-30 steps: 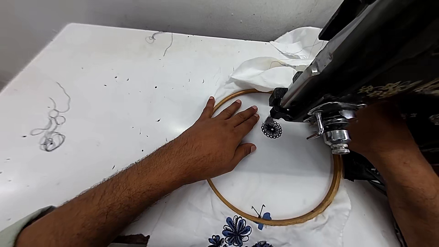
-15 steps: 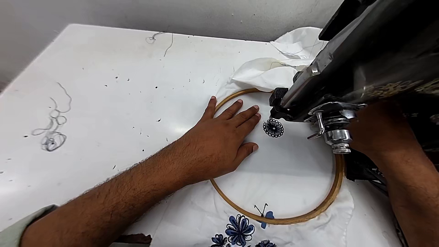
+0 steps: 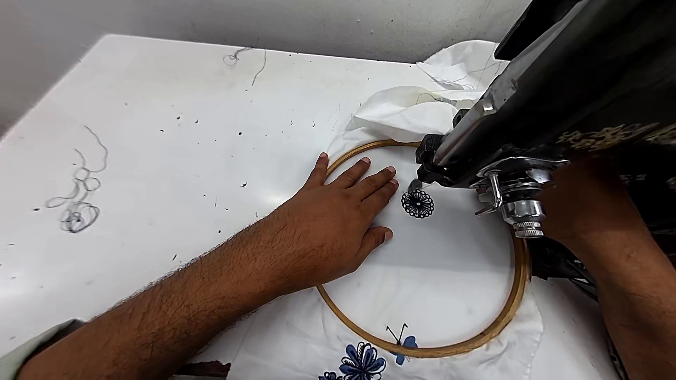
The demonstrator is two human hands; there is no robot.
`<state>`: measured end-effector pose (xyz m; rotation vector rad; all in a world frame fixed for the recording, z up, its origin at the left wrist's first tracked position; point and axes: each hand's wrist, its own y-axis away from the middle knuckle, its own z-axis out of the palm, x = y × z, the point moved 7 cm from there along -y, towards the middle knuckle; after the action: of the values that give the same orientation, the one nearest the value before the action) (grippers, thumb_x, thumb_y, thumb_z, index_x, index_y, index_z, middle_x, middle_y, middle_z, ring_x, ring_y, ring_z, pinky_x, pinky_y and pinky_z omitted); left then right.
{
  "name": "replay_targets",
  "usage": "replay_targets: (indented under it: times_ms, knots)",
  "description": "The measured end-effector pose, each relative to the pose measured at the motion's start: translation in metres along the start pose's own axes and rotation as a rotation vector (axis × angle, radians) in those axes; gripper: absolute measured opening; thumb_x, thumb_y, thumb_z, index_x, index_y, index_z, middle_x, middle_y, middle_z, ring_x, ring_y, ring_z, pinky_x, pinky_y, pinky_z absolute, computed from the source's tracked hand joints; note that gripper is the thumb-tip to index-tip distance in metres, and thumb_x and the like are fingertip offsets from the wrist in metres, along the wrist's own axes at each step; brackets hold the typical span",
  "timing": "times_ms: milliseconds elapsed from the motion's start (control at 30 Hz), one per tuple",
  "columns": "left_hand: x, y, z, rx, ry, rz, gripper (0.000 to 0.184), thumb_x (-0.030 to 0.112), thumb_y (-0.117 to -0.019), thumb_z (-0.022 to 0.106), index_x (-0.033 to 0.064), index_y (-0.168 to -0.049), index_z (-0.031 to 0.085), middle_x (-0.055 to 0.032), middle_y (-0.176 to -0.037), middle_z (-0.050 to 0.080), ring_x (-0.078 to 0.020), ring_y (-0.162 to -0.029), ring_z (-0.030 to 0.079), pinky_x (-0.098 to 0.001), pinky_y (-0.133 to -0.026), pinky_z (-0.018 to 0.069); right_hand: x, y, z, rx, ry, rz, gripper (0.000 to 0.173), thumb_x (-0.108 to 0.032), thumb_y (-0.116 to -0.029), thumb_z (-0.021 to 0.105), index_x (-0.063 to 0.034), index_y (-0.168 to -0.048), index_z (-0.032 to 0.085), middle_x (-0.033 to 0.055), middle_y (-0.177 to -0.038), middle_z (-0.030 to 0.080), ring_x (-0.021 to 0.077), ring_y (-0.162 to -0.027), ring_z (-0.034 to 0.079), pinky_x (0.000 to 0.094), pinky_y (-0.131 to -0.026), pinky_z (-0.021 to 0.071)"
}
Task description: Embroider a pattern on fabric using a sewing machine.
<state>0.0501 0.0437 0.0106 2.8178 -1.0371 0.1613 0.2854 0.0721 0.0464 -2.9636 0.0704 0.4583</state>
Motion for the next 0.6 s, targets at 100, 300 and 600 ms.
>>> replay_targets:
  times_ms: [100,300,600]
  knots:
    - [0.0002,-0.0021,0.0005,0.024,0.013,-0.001,0.064,0.052,-0.1078,0.027,0.0171,-0.160,0.039,0.0001,-0.168,0.031,-0.0289,-0.157,0.023,-0.0734,-0.120,0.0130,-0.0026,-0.0012,-0.0023,0.047,0.008,-0.038,0.029,-0.018,-0.0903,0.072,-0.0043,-0.070,0.056,0.0126,-0.067,0.054,0.0268,-0.064,0.053,0.0501,-0.058,0.0385]
    - [0.0025,-0.0002,0.0003,0.006,0.013,0.011,0.064,0.052,-0.1080,0.028,0.0169,-0.161,0.037,0.0001,-0.169,0.030,-0.0282,-0.158,0.021,-0.0729,-0.120,0.0127,-0.0004,0.0022,-0.0022,-0.015,0.044,0.005,0.031,-0.018,-0.0920,0.076,-0.0038,-0.072,0.056,0.0145,-0.068,0.054,0.0307,-0.065,0.054,0.0516,-0.058,0.0383]
    - [0.0020,-0.0029,0.0008,0.023,0.021,0.011,0.064,0.051,-0.1081,0.028,0.0165,-0.161,0.038,-0.0004,-0.168,0.031,-0.0286,-0.158,0.022,-0.0735,-0.120,0.0115,-0.0006,0.0003,-0.0032,-0.001,0.024,0.015,0.030,-0.015,-0.0907,0.074,-0.0043,-0.071,0.054,0.0131,-0.067,0.053,0.0278,-0.064,0.051,0.0501,-0.058,0.0372]
